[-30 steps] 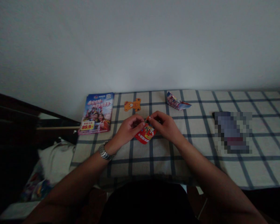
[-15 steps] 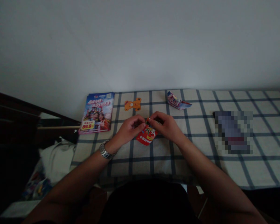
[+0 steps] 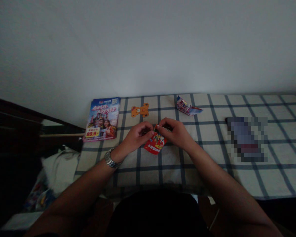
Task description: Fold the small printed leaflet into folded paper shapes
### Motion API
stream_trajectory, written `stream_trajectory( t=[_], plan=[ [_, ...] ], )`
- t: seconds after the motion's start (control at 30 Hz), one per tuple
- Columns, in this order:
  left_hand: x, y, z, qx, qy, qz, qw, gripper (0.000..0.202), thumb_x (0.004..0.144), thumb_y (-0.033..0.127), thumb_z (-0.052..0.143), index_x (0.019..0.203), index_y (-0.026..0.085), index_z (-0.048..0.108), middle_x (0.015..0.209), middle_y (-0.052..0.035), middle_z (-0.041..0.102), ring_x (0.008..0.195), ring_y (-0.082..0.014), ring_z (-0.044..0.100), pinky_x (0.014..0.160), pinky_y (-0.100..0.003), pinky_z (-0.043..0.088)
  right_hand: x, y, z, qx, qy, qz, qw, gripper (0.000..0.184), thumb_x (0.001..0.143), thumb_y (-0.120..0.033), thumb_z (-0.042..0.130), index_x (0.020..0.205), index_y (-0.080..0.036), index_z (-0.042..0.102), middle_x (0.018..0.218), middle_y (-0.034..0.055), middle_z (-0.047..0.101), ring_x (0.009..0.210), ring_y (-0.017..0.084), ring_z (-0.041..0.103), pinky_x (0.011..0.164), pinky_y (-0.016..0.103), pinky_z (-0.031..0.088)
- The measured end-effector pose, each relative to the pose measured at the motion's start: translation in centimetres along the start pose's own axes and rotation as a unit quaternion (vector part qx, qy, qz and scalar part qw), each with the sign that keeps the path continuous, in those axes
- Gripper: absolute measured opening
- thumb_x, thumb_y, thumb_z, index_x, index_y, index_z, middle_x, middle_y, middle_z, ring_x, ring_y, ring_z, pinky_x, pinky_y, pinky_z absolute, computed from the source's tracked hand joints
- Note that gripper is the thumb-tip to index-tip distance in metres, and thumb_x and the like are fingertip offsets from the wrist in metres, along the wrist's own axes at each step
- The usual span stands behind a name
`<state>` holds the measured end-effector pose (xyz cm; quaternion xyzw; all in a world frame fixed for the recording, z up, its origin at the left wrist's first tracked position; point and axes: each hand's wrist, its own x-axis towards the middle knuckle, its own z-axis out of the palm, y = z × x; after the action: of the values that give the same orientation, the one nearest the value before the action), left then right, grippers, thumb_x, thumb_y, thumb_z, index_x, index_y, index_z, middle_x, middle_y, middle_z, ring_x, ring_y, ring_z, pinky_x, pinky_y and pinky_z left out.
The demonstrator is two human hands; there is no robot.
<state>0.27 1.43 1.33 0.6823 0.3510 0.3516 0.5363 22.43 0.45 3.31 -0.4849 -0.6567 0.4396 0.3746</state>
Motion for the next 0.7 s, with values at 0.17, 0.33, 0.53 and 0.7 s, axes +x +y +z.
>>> stream_trajectory(
  t=[0.17,0.33,0.53,0.7],
  plan=[
    [0.01,-0.05,0.03,-0.008,-0.003,0.0,1.0,0.027,0.098,0.045,0.069,0.094,0.019,0.063,0.085,-0.0004,0.065,0.073,-0.0118,0.059,0.068,-0.024,0.049,-0.02,0.2,-0.18,0.0,-0.012,0.0,1.0,0.029,0.095,-0.049,0.071,0.092,-0.021,0.072,0.079,0.0011,0.07,0.069,0.015,0.058,0.064,0.03,0.045],
    [-0.01,-0.06,0.07,-0.006,-0.007,-0.011,1.0,0.025,0.098,0.043,0.069,0.094,0.019,0.063,0.084,-0.0004,0.065,0.072,-0.0119,0.059,0.066,-0.024,0.049,-0.02,0.09,-0.33,-0.001,-0.016,-0.002,1.0,0.031,0.095,-0.051,0.072,0.09,-0.021,0.072,0.08,0.0022,0.072,0.072,0.017,0.061,0.066,0.031,0.047],
    [-0.08,-0.53,0.16,0.002,0.008,-0.002,1.0,0.023,0.1,0.041,0.067,0.096,0.019,0.064,0.086,-0.0005,0.067,0.074,-0.0123,0.062,0.069,-0.024,0.05,0.11,0.26,-0.33,-0.002,-0.015,0.007,1.0,0.033,0.095,-0.054,0.072,0.093,-0.022,0.074,0.083,0.0021,0.073,0.073,0.017,0.062,0.067,0.03,0.048],
    [0.05,-0.7,-0.03,0.019,0.08,0.01,0.997,0.024,0.1,0.043,0.068,0.099,0.02,0.064,0.09,-0.0013,0.067,0.08,-0.0137,0.063,0.072,-0.024,0.052,0.3,0.77,-0.23,0.035,0.017,0.03,0.999,0.037,0.092,-0.059,0.075,0.103,-0.023,0.074,0.09,0.0034,0.074,0.074,0.019,0.062,0.063,0.031,0.048]
  ],
)
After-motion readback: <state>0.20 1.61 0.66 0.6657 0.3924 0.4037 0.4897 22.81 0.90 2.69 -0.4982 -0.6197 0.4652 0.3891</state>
